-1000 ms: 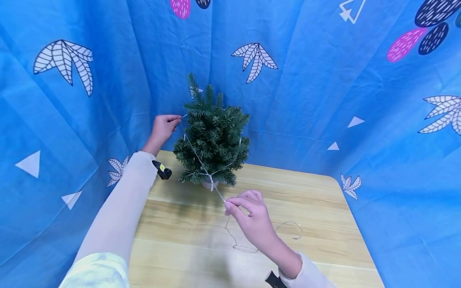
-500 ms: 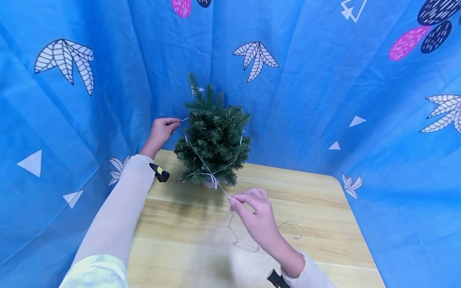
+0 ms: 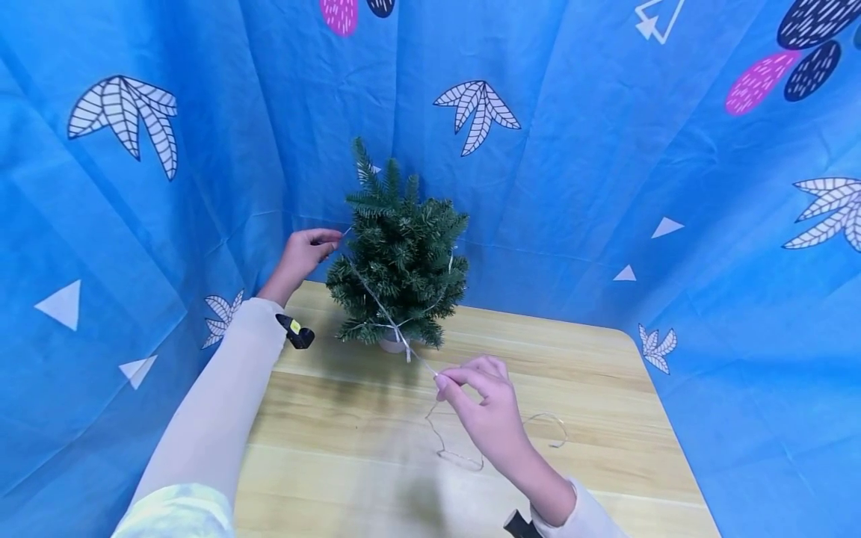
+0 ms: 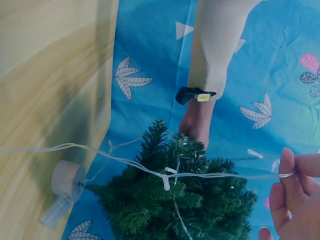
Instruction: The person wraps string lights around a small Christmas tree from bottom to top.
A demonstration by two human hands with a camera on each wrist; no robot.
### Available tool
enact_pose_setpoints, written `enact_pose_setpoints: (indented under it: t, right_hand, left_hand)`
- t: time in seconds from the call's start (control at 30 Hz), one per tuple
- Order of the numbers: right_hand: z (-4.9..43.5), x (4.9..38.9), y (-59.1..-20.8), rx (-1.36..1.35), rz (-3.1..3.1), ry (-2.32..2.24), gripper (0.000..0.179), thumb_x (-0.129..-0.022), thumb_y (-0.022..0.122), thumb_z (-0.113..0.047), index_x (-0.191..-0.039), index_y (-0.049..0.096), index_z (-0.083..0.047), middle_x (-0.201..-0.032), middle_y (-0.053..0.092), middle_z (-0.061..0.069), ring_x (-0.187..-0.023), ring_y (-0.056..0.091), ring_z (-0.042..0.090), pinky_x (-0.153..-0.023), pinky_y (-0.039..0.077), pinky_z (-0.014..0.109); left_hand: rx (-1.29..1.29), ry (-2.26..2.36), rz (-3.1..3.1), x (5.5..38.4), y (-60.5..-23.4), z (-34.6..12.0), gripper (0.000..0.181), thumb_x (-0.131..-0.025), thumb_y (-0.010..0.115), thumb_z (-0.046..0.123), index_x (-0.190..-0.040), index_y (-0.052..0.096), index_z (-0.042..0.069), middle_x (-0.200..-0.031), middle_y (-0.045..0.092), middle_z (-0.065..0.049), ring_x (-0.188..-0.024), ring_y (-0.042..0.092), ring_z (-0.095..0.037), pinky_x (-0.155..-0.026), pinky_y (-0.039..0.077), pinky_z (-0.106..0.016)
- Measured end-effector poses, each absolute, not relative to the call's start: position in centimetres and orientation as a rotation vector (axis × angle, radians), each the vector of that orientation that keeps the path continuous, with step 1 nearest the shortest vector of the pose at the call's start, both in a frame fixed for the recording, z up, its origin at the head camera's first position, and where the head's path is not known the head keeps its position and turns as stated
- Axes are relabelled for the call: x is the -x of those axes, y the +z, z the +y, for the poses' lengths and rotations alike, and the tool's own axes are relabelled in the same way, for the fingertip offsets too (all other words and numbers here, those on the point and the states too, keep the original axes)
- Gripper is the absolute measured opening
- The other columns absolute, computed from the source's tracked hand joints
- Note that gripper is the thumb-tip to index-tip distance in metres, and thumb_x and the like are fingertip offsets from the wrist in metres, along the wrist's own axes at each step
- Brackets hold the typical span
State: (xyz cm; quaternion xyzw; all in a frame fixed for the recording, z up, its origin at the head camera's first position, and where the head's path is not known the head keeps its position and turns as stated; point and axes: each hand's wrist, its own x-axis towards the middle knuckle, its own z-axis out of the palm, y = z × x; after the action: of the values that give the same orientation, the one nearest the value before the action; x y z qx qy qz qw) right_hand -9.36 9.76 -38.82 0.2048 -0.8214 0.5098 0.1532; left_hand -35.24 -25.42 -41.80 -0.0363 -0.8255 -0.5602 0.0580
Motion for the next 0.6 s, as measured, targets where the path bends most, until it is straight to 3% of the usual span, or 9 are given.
enact_pose_setpoints:
  t: [0.13, 0.33, 0.6]
  right_hand:
    - [9.9, 9.1, -38.9, -0.626, -2.323, 1.449, 0.016, -0.092, 0.075, -0.015, -0.081, 0.075, -0.027, -0.088, 0.068, -0.014, -0.106, 0.053, 0.021, -0.099, 0.034, 0.044]
    - [10.2, 8.8, -39.1, -0.672, -2.275, 1.417, 0.019, -0.091, 0.074, -0.01, -0.082, 0.075, -0.026, -0.086, 0.069, -0.011, -0.101, 0.054, 0.019, -0.095, 0.035, 0.033]
    - [10.5, 8.6, -39.1, -0.649, -2.318, 1.442, 0.019, -0.093, 0.074, -0.015, -0.081, 0.073, -0.03, -0.086, 0.068, -0.016, -0.102, 0.054, 0.012, -0.095, 0.035, 0.032]
  left_hand:
    - [0.111, -1.784, -2.446, 34.4, -41.7, -25.7, 0.035, -0.101, 0.063, 0.019, -0.132, 0.066, 0.004, -0.132, 0.065, -0.021, -0.088, 0.064, 0.0, -0.072, 0.053, -0.016]
    - [0.063, -1.663, -2.486, 31.2, -40.2, -25.9, 0.038, -0.1, 0.064, 0.033, -0.132, 0.067, 0.012, -0.129, 0.067, -0.013, -0.094, 0.062, -0.006, -0.075, 0.052, -0.018]
    - [0.136, -1.381, -2.408, 24.5, -37.8, -24.0, 0.032, -0.097, 0.068, 0.038, -0.122, 0.073, 0.019, -0.097, 0.064, -0.002, -0.076, 0.052, -0.017, -0.056, 0.044, -0.026]
